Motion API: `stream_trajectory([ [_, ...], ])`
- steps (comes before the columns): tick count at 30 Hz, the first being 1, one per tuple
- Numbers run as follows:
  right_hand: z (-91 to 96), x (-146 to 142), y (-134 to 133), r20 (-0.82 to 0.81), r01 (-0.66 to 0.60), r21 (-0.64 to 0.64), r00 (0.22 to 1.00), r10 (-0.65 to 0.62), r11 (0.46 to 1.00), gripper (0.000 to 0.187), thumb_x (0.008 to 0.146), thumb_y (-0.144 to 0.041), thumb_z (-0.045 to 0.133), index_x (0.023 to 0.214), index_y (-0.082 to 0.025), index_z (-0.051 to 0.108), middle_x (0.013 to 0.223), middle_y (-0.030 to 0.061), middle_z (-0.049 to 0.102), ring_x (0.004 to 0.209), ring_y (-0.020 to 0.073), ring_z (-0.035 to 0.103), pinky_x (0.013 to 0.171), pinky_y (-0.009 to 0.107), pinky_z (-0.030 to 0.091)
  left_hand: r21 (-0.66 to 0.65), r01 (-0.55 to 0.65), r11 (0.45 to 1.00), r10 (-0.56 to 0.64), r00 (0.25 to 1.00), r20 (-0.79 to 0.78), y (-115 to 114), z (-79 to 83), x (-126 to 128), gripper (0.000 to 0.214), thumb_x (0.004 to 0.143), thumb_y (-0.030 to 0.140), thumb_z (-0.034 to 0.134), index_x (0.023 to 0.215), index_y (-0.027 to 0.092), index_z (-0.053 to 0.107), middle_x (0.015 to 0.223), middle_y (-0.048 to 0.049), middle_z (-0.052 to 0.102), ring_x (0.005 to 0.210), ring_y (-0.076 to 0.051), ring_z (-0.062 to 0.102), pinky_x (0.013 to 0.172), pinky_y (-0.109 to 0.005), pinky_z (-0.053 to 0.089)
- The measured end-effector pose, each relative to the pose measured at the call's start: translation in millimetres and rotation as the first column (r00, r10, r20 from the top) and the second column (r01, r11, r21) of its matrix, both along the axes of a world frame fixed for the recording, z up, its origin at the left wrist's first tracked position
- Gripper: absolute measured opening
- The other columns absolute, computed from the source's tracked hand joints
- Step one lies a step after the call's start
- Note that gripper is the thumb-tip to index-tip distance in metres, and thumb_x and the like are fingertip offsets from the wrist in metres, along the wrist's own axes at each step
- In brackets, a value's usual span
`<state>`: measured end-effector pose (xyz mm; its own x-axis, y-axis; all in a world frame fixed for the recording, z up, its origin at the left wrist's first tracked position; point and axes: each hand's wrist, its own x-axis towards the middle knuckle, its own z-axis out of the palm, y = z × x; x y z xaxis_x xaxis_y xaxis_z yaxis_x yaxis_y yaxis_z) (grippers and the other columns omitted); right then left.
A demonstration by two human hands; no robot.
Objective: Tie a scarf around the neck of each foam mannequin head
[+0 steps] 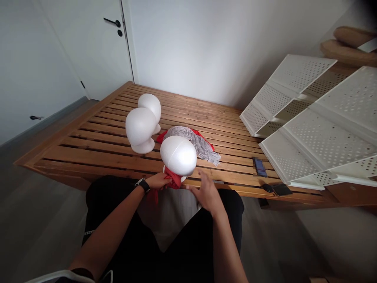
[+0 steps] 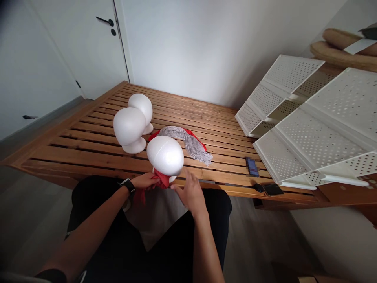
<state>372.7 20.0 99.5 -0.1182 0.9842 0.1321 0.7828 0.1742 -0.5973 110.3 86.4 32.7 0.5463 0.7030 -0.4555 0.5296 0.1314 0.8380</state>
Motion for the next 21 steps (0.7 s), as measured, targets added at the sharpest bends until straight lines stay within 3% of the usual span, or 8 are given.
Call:
stream_trajectory([
  [3,50.7,-4.5,23.6,-0.020,-0.017,0.253,1.000,0.023,0.967,0.095,0.082,-0.055,0.075,0.158,-0.025,0.026,0.153,0.0146,0.042,0.145,0.0326,0.037,0.118,0.054,0.034,0.075,-0.034,0.997,0.036,0.999,-0.029,-5.7,-5.2,6.4,0.049,0.087,0.066,0.048,0.075,0.019,0.058,0.065,-0.0006,0.058,0.059,-0.014,0.051,0.056,-0.026,0.037],
  [6,75.0,-16.0,62.9,-0.024,-0.132,0.286,0.989,0.145,0.949,0.106,0.074,-0.054,0.082,0.158,-0.026,0.024,0.159,0.0136,0.032,0.151,0.0334,0.026,0.121,0.056,0.030,0.046,-0.110,0.993,0.110,0.994,-0.012,-16.1,-13.5,15.0,0.051,0.087,0.069,0.045,0.074,0.020,0.054,0.063,0.0001,0.054,0.059,-0.015,0.048,0.057,-0.027,0.034],
  [10,67.5,-31.7,93.7,-0.040,-0.241,0.183,0.967,0.252,0.953,0.107,0.069,-0.050,0.086,0.156,-0.027,0.028,0.156,0.0133,0.036,0.148,0.0333,0.033,0.120,0.055,0.032,-0.052,-0.230,0.972,0.232,0.972,0.048,-35.3,-22.7,29.6,0.050,0.086,0.070,0.047,0.077,0.021,0.052,0.062,0.0009,0.051,0.058,-0.014,0.044,0.057,-0.027,0.033],
  [14,57.1,-43.0,86.5,-0.072,-0.263,0.186,0.957,0.280,0.947,0.103,0.071,-0.046,0.085,0.155,-0.027,0.028,0.156,0.0122,0.035,0.146,0.0292,0.036,0.121,0.049,0.033,-0.196,-0.354,0.914,0.374,0.925,0.075,-55.3,-36.4,56.2,0.046,0.086,0.067,0.048,0.080,0.021,0.051,0.059,0.0031,0.046,0.052,-0.012,0.040,0.053,-0.026,0.030],
  [18,58.3,-46.0,77.4,-0.081,-0.280,0.140,0.953,0.293,0.950,0.114,0.064,-0.046,0.088,0.156,-0.031,0.023,0.161,0.0114,0.024,0.149,0.0319,0.031,0.119,0.050,0.035,-0.304,-0.434,0.848,0.475,0.877,0.072,-72.4,-54.1,97.2,0.049,0.093,0.069,0.032,0.090,0.023,0.048,0.056,0.0069,0.036,0.043,-0.009,0.027,0.046,-0.024,0.023],
  [21,57.5,-46.9,76.5,-0.105,-0.231,0.116,0.964,0.243,0.966,0.113,0.065,-0.046,0.087,0.157,-0.033,0.021,0.157,0.0100,0.030,0.142,0.0310,0.041,0.117,0.050,0.038,-0.289,-0.388,0.875,0.429,0.898,0.095,-77.5,-60.0,129.8,0.054,0.099,0.064,0.016,0.097,0.022,0.049,0.058,0.0060,0.036,0.044,-0.010,0.029,0.044,-0.024,0.025],
])
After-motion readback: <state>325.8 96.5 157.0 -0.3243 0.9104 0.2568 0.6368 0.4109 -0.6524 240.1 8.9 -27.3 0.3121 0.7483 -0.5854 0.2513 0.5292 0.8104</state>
